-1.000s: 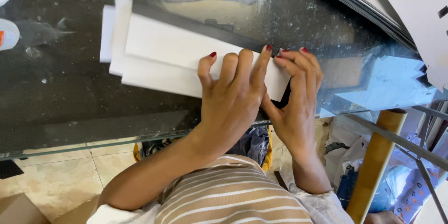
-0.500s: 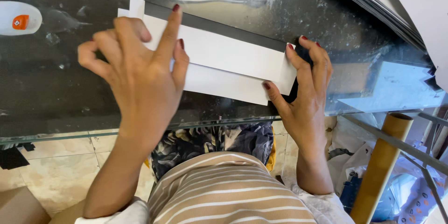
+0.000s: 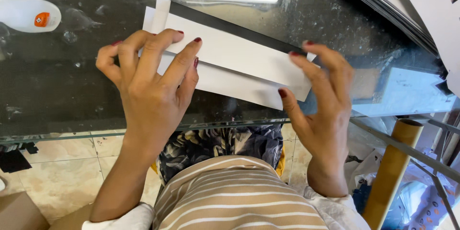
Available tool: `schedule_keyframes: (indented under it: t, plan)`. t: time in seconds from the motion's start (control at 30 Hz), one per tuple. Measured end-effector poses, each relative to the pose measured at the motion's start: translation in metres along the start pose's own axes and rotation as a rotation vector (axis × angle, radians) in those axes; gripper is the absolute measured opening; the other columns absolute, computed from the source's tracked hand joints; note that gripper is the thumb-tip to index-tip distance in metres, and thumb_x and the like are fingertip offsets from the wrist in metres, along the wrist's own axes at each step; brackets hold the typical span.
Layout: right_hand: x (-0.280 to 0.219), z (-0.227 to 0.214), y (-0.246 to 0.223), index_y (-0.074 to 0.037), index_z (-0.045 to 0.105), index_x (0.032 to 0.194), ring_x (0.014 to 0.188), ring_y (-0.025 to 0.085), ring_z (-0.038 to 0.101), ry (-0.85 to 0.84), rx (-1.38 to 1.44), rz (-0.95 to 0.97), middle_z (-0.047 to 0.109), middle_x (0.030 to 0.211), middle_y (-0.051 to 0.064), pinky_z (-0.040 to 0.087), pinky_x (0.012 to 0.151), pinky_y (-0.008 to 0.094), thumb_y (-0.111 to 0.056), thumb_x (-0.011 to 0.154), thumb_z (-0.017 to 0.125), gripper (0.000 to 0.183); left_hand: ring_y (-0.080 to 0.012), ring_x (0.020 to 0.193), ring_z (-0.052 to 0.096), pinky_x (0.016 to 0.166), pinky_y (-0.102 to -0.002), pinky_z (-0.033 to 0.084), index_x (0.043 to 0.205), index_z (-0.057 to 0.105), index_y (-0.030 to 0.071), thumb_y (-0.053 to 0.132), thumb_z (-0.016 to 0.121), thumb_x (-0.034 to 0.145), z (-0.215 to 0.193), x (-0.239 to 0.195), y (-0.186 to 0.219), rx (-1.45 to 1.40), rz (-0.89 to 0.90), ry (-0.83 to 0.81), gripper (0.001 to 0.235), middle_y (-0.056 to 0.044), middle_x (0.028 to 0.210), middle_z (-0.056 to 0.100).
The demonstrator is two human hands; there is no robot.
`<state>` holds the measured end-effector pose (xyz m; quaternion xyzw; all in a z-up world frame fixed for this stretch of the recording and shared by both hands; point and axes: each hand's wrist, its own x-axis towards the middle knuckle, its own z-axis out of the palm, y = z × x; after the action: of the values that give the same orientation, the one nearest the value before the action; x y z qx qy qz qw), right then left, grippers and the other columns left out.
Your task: The person assembles a paper craft by folding white and black paper pieces, applying glue from a bottle to edges, and pressing them together. The person repeatedly folds, glues, and aligns the pieces on a glass table, forming a rectangular structure with square cutouts.
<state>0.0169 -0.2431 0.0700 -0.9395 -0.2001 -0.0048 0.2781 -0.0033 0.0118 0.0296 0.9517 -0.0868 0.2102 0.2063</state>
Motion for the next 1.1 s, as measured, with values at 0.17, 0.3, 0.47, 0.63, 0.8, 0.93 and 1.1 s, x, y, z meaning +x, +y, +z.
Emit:
schedule_keyframes:
  t: [0.17,0.3,0.47,0.63,0.8,0.93,1.1]
  plan:
    - [0.020,0.030,-0.015,0.002,0.065,0.126,0.116,0.039,0.055,-0.085,0.077,-0.219,0.063,0.126,0.019,0.049,0.103,0.049,0.003,0.106,0.060,0.021,-0.0332,0.111,0.058,0.097,-0.051,0.031,0.118,0.081,0.012,0.001,0.083,0.101,0.007,-0.006,0.003,0.033,-0.036,-0.036,0.020,-0.008,0.126,0.069]
    - [0.018,0.043,-0.025,0.000,0.063,0.128,0.110,0.038,0.055,-0.046,-0.021,-0.195,0.061,0.124,0.019,0.048,0.102,0.048,0.001,0.108,0.055,0.022,-0.0325,0.112,0.059,0.099,-0.052,0.031,0.119,0.080,0.012,0.000,0.082,0.100,0.004,-0.007,0.005,0.040,-0.058,-0.049,0.023,-0.008,0.128,0.067]
    - [0.017,0.055,-0.028,-0.014,0.054,0.149,0.120,0.035,0.052,-0.104,-0.342,-0.106,0.055,0.135,0.012,0.044,0.099,0.046,-0.023,0.113,0.051,0.037,-0.0325,0.116,0.059,0.105,-0.051,0.029,0.122,0.078,0.007,0.001,0.078,0.102,-0.007,-0.009,-0.001,-0.108,-0.088,-0.107,0.021,-0.009,0.131,0.066]
    - [0.019,0.057,-0.030,-0.016,0.048,0.154,0.119,0.032,0.052,-0.130,-0.426,-0.111,0.054,0.136,0.010,0.043,0.097,0.044,-0.024,0.112,0.054,0.043,-0.0344,0.112,0.061,0.099,-0.051,0.032,0.119,0.078,0.007,-0.004,0.078,0.101,-0.009,-0.011,-0.004,-0.124,-0.059,-0.039,0.021,-0.012,0.126,0.067]
    - [0.022,0.054,-0.029,-0.015,0.045,0.156,0.117,0.032,0.051,-0.134,-0.428,-0.119,0.053,0.138,0.009,0.043,0.098,0.045,-0.026,0.112,0.057,0.047,-0.0352,0.110,0.062,0.099,-0.051,0.033,0.115,0.080,0.006,-0.004,0.080,0.100,-0.011,0.000,-0.002,-0.146,-0.001,-0.005,0.017,-0.011,0.124,0.068]
    - [0.033,0.044,-0.025,-0.010,0.054,0.146,0.107,0.031,0.050,-0.128,-0.279,-0.174,0.057,0.127,0.014,0.039,0.092,0.043,-0.027,0.112,0.056,0.038,-0.0365,0.120,0.061,0.102,-0.051,0.033,0.118,0.078,0.003,0.001,0.085,0.100,-0.006,0.004,-0.004,-0.140,0.066,-0.068,0.020,-0.014,0.130,0.066]
    - [0.046,0.045,-0.018,-0.007,0.065,0.133,0.118,0.035,0.049,-0.062,-0.161,-0.224,0.055,0.134,0.016,0.039,0.096,0.045,-0.020,0.111,0.057,0.026,-0.0325,0.130,0.060,0.110,-0.055,0.026,0.121,0.075,0.008,0.009,0.095,0.095,0.001,0.002,-0.003,-0.064,0.135,-0.166,0.033,-0.008,0.136,0.068]
